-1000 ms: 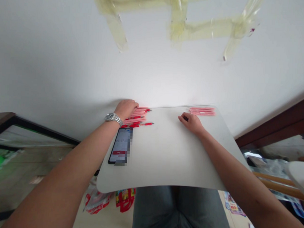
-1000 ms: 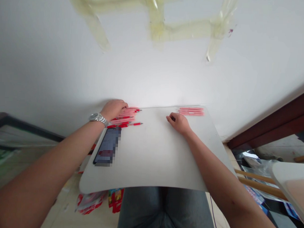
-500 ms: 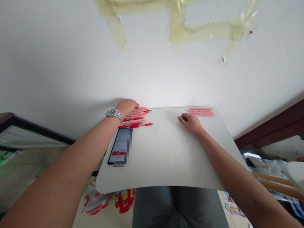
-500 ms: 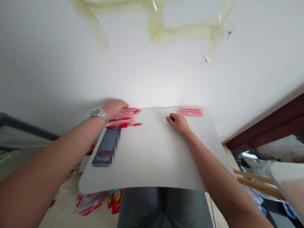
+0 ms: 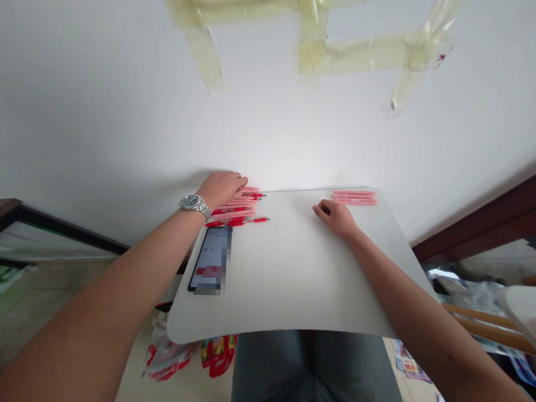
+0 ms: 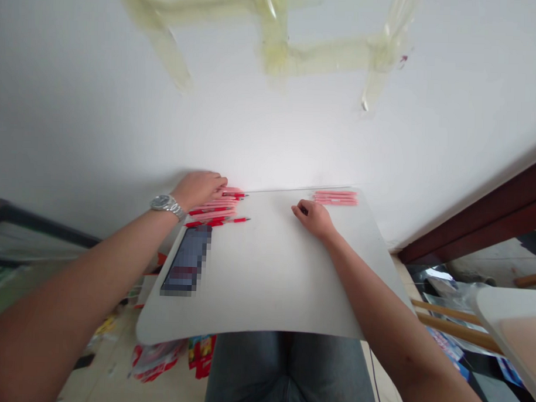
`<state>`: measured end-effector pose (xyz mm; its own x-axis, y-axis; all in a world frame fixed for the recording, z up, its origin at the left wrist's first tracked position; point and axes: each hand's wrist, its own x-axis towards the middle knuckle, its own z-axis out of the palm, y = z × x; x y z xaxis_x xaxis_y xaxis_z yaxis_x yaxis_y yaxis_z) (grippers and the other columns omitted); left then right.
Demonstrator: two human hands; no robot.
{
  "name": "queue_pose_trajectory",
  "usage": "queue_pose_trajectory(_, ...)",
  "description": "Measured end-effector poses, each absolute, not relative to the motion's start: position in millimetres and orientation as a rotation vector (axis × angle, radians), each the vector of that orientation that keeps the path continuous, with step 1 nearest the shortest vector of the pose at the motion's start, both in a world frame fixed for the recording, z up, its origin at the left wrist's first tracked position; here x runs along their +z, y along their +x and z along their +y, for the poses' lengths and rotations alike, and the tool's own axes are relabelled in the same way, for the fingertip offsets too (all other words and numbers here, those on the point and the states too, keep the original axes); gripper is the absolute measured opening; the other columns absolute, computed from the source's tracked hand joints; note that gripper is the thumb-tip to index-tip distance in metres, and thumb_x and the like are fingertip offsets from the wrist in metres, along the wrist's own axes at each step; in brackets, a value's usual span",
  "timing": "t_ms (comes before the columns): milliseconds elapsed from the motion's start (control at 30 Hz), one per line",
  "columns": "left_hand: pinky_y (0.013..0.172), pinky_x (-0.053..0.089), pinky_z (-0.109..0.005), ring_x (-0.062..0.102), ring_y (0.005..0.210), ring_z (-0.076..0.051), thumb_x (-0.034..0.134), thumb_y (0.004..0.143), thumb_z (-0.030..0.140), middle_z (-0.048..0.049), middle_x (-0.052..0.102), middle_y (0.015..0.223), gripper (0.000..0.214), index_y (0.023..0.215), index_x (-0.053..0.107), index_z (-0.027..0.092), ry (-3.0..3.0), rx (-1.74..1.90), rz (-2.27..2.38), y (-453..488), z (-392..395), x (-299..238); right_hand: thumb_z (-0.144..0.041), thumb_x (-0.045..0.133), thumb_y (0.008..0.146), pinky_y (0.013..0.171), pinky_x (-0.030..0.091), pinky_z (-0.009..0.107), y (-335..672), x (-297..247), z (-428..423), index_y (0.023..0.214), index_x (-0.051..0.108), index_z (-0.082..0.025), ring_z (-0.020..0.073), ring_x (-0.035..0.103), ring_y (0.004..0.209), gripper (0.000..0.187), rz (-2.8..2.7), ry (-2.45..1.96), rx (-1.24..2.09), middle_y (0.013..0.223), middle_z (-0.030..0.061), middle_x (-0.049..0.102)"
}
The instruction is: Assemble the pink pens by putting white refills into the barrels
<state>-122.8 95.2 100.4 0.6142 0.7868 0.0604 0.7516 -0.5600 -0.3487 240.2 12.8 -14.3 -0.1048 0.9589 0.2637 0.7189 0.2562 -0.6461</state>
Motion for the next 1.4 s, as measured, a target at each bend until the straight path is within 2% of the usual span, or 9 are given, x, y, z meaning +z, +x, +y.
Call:
queue_pose_trajectory(233, 0.065, 0.04, -0.031, 0.067, 0.08, -0.02, 0.062, 0.095, 0.034, -0.003, 0.075, 0.096, 0.012, 0.097, 0.069, 0.024, -2.645, -0.355, -1.465, -82, 53, 107, -0.05, 0.052, 0.096, 0.062, 0.033, 0.03, 240, -14, 13, 0.075, 0.056, -0.022, 0.0156, 0.051, 0.063, 0.035, -1.888, -1.546, 0.474, 0.071, 0.0011, 0.062)
queue_pose_trajectory(400, 0.07, 0.048, -0.029, 0.068, 0.077, -0.017, 0.065, 0.092, 0.034, 0.0, 0.074, 0.087, 0.011, 0.092, 0.066, 0.023, -2.912, -0.864, -1.577, -54, 27, 99, -0.05, 0.053, 0.095, 0.061, 0.033, 0.03, 241, -14, 12, 0.074, 0.057, -0.022, 0.0157, 0.05, 0.062, 0.035, -1.888, -1.54, 0.471, 0.07, 0.002, 0.063)
queue_pose_trajectory(500, 0.067, 0.051, -0.027, 0.068, 0.073, -0.016, 0.065, 0.091, 0.032, -0.0005, 0.073, 0.087, 0.01, 0.09, 0.063, 0.023, -3.037, -1.172, -1.653, -39, 19, 89, -0.05, 0.053, 0.095, 0.061, 0.033, 0.029, 241, -14, 13, 0.074, 0.057, -0.022, 0.0156, 0.05, 0.062, 0.035, -1.886, -1.542, 0.46, 0.069, 0.0015, 0.062)
queue_pose_trajectory(633, 0.081, 0.058, -0.03, 0.071, 0.086, -0.018, 0.07, 0.088, 0.029, -0.0033, 0.073, 0.092, 0.01, 0.086, 0.065, 0.021, -3.03, -1.583, -1.689, -19, 13, 68, -0.049, 0.053, 0.095, 0.062, 0.033, 0.029, 241, -15, 13, 0.074, 0.056, -0.022, 0.0154, 0.051, 0.063, 0.035, -1.892, -1.529, 0.463, 0.069, 0.0005, 0.06)
queue_pose_trajectory(867, 0.079, 0.065, -0.034, 0.072, 0.088, -0.017, 0.076, 0.087, 0.04, -0.0047, 0.07, 0.1, 0.026, 0.1, 0.065, 0.019, -3.045, -2.184, -1.941, 4, 7, 28, -0.049, 0.054, 0.096, 0.062, 0.033, 0.03, 242, -16, 14, 0.073, 0.054, -0.022, 0.0147, 0.05, 0.062, 0.036, -1.904, -1.535, 0.458, 0.067, -0.0007, 0.059)
queue_pose_trajectory(1100, 0.082, 0.066, -0.035, 0.072, 0.095, -0.018, 0.076, 0.089, 0.048, -0.0062, 0.07, 0.105, 0.034, 0.106, 0.066, 0.021, -2.866, -2.586, -1.884, 12, 6, 5, -0.049, 0.053, 0.096, 0.062, 0.033, 0.029, 240, -10, 10, 0.072, 0.052, -0.022, 0.015, 0.049, 0.062, 0.037, -1.888, -1.535, 0.472, 0.067, -0.0005, 0.058)
queue_pose_trajectory(1400, 0.09, 0.066, -0.039, 0.072, 0.106, -0.02, 0.076, 0.09, 0.051, -0.0051, 0.073, 0.105, 0.034, 0.102, 0.062, 0.022, -2.776, -2.722, -1.84, 10, 6, -3, -0.05, 0.053, 0.097, 0.063, 0.034, 0.03, 239, -10, 7, 0.072, 0.052, -0.023, 0.0154, 0.048, 0.063, 0.037, -1.871, -1.5, 0.474, 0.067, 0.0001, 0.058)
